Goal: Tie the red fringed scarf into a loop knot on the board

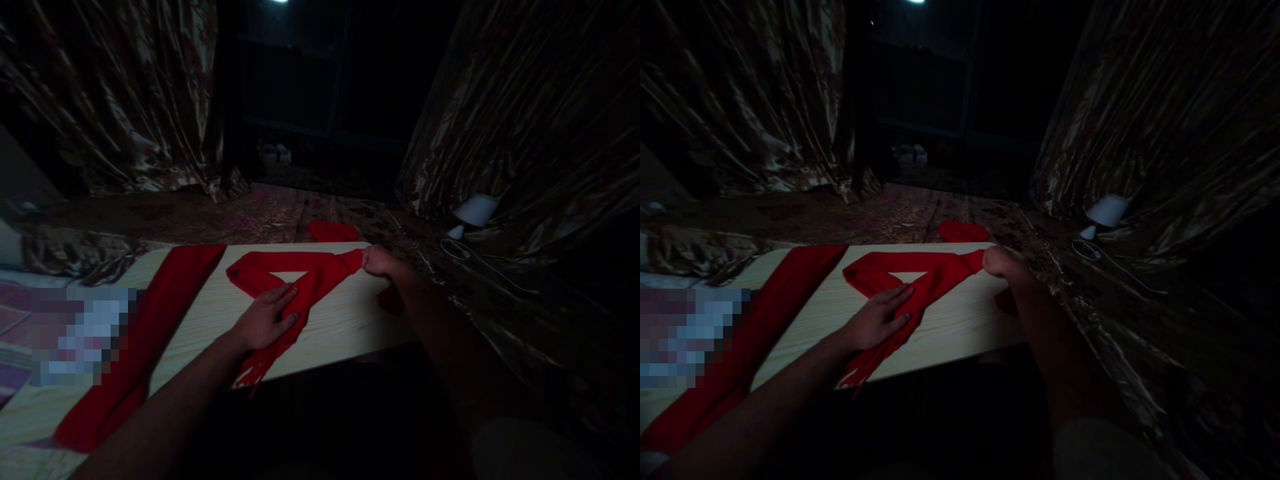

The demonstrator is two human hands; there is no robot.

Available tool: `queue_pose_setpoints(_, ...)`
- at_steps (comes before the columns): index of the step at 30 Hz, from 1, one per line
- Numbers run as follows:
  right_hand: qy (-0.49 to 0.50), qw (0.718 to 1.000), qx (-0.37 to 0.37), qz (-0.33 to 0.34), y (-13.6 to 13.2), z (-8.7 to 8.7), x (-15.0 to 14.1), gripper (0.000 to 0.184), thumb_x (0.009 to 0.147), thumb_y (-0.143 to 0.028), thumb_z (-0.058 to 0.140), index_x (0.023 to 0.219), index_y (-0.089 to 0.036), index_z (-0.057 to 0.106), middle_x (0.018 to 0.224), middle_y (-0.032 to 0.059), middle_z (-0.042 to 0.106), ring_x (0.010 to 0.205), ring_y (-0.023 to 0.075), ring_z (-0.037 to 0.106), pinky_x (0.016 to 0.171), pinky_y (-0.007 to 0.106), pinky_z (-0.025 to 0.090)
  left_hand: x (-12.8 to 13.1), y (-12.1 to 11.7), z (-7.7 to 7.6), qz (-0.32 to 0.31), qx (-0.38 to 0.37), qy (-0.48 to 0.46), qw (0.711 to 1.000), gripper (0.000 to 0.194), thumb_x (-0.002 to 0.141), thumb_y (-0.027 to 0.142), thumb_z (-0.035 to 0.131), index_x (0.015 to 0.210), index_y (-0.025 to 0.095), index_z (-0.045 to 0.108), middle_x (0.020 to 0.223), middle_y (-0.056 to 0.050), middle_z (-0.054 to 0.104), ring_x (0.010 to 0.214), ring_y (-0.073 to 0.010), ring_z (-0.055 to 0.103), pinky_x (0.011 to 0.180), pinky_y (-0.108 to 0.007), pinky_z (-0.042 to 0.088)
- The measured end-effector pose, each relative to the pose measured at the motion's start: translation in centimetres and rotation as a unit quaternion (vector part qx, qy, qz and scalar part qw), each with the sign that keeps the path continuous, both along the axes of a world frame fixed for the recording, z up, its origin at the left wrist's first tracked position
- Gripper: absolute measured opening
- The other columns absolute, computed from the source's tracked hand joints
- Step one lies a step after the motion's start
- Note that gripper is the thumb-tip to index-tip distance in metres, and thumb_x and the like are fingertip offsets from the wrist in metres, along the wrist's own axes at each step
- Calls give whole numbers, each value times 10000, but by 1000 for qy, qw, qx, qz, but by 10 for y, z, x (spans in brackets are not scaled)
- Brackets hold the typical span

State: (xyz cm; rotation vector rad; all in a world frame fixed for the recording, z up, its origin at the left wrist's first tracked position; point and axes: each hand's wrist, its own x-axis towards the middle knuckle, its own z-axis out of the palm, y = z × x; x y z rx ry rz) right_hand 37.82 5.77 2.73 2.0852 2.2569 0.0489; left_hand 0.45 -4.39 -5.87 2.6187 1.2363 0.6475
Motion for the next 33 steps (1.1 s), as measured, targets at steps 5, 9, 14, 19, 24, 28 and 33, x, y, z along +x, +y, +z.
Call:
queue_pose_setpoints(5, -84, 996, -25, 34, -23, -20, -5, 513, 737, -72, 571, 1225, -171, 690, 1649, 71, 244, 1511, 341, 186, 1190, 497, 258, 1, 0, 2, 1, -3, 15, 1000, 678, 962, 551, 452, 1514, 158, 433, 1548, -163, 430, 1396, -318, 453, 1164, -490, 365)
queue_pose_setpoints(9, -15, 992, 119, 27, -35, -16, -3, 538, 848, -118, 491, 1385, -117, 527, 1629, 149, 269, 1472, 306, 295, 1182, 478, 299, 1, 0, 4, 0, -1, 25, 1000, 677, 966, 543, 445, 1514, 146, 429, 1553, -171, 418, 1402, -311, 446, 1166, -487, 361)
queue_pose_setpoints(14, 117, 921, 368, 53, -45, 15, -4, 502, 889, -185, 484, 1383, -100, 479, 1515, 200, 377, 1370, 295, 439, 1139, 436, 384, 2, -1, 6, -3, -2, 30, 1000, 668, 964, 526, 451, 1501, 128, 448, 1546, -173, 427, 1414, -304, 432, 1175, -474, 353)
queue_pose_setpoints(19, 136, 889, 430, 83, -54, 52, -15, 514, 869, -194, 516, 1376, -131, 468, 1434, 185, 437, 1331, 297, 463, 1125, 452, 409, 2, 1, 4, 0, -5, 42, 999, 678, 965, 529, 440, 1511, 126, 431, 1554, -166, 419, 1416, -303, 428, 1178, -465, 349)
queue_pose_setpoints(24, 96, 893, 436, 55, -64, 79, -31, 619, 842, -117, 493, 1457, -113, 418, 1527, 211, 338, 1313, 355, 483, 1079, 507, 448, 2, 1, 3, 2, -3, 39, 999, 678, 961, 539, 440, 1498, 125, 453, 1544, -173, 431, 1410, -306, 437, 1173, -466, 353)
queue_pose_setpoints(28, 95, 906, 404, 82, -76, 93, -37, 690, 817, -86, 485, 1499, -150, 402, 1464, 177, 462, 1263, 337, 543, 1069, 493, 468, 3, 1, 3, 0, -3, 28, 1000, 673, 957, 544, 446, 1481, 122, 480, 1530, -170, 453, 1411, -299, 438, 1178, -451, 351)
queue_pose_setpoints(33, 211, 906, 338, 145, -97, 108, -37, 821, 781, -64, 509, 1569, -176, 308, 1399, 118, 565, 1247, 284, 575, 1062, 430, 483, 2, 1, 3, -5, -8, 9, 1000, 673, 950, 553, 455, 1488, 149, 472, 1538, -151, 448, 1420, -289, 426, 1184, -460, 340)
